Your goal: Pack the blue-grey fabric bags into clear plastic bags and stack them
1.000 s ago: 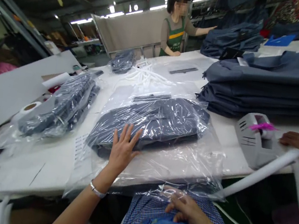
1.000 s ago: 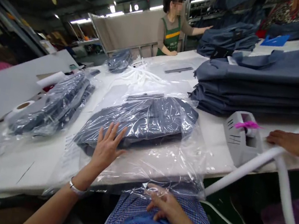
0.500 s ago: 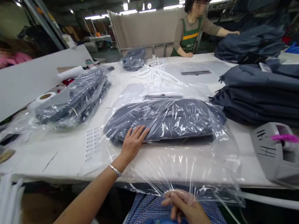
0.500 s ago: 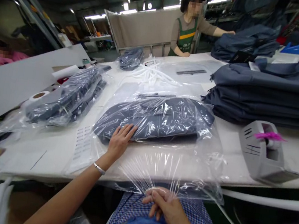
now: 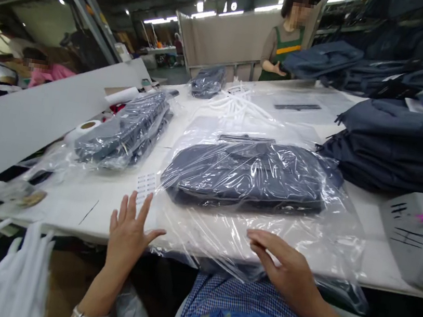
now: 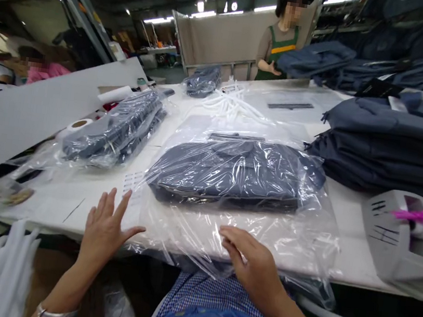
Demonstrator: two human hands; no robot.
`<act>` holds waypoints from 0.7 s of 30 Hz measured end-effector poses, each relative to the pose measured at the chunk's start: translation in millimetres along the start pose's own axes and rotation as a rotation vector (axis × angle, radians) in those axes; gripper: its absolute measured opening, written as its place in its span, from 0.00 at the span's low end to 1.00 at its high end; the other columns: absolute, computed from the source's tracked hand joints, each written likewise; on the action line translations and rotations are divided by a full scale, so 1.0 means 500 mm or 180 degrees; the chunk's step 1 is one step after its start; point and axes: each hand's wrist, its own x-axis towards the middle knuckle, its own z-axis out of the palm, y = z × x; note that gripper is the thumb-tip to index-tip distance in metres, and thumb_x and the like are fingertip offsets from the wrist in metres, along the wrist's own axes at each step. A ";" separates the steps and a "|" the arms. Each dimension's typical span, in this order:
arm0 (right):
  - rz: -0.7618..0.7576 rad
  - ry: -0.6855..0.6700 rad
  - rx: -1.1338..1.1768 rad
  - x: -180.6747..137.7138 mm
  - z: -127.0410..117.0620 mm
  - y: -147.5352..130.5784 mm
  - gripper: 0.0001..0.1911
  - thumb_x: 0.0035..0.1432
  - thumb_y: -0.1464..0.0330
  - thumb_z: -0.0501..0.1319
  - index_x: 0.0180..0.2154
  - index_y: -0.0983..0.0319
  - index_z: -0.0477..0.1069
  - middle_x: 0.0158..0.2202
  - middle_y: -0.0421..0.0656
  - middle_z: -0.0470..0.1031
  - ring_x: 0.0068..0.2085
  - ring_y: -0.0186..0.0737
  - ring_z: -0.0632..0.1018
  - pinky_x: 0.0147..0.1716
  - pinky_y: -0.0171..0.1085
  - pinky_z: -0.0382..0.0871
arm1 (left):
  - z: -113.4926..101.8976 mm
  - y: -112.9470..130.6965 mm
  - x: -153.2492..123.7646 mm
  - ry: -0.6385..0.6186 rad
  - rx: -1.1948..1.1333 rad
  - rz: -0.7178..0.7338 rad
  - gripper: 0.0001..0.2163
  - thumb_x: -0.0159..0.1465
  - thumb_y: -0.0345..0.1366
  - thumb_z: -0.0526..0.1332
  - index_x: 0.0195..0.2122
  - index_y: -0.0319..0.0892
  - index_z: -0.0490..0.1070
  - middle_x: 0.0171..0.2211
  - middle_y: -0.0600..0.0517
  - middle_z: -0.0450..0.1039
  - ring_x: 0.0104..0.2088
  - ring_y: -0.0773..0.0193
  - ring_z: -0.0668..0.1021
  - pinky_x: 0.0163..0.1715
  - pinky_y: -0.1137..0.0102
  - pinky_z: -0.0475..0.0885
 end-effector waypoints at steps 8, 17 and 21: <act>-0.1117 -0.0926 -0.0141 0.111 0.121 0.005 0.18 0.66 0.68 0.55 0.55 0.55 0.74 0.53 0.45 0.78 0.53 0.45 0.78 0.56 0.47 0.71 | 0.022 -0.044 0.024 0.0145 -0.1094 -0.1041 0.19 0.66 0.42 0.58 0.57 0.44 0.71 0.39 0.49 0.83 0.34 0.60 0.83 0.39 0.69 0.75; 0.0109 -0.1361 0.0642 0.244 0.382 0.031 0.19 0.62 0.68 0.55 0.51 0.61 0.77 0.48 0.45 0.80 0.50 0.49 0.78 0.53 0.46 0.70 | -0.056 -0.053 0.009 0.0067 -0.0485 -0.1004 0.18 0.68 0.39 0.53 0.55 0.50 0.74 0.46 0.50 0.82 0.41 0.54 0.83 0.36 0.67 0.73; 0.0290 -0.1322 0.0670 0.281 0.410 0.020 0.19 0.63 0.69 0.52 0.50 0.59 0.77 0.46 0.42 0.81 0.51 0.47 0.77 0.54 0.46 0.69 | -0.054 -0.077 -0.033 -0.0007 -0.0262 -0.1137 0.19 0.69 0.43 0.51 0.56 0.51 0.74 0.48 0.49 0.81 0.40 0.51 0.83 0.33 0.65 0.73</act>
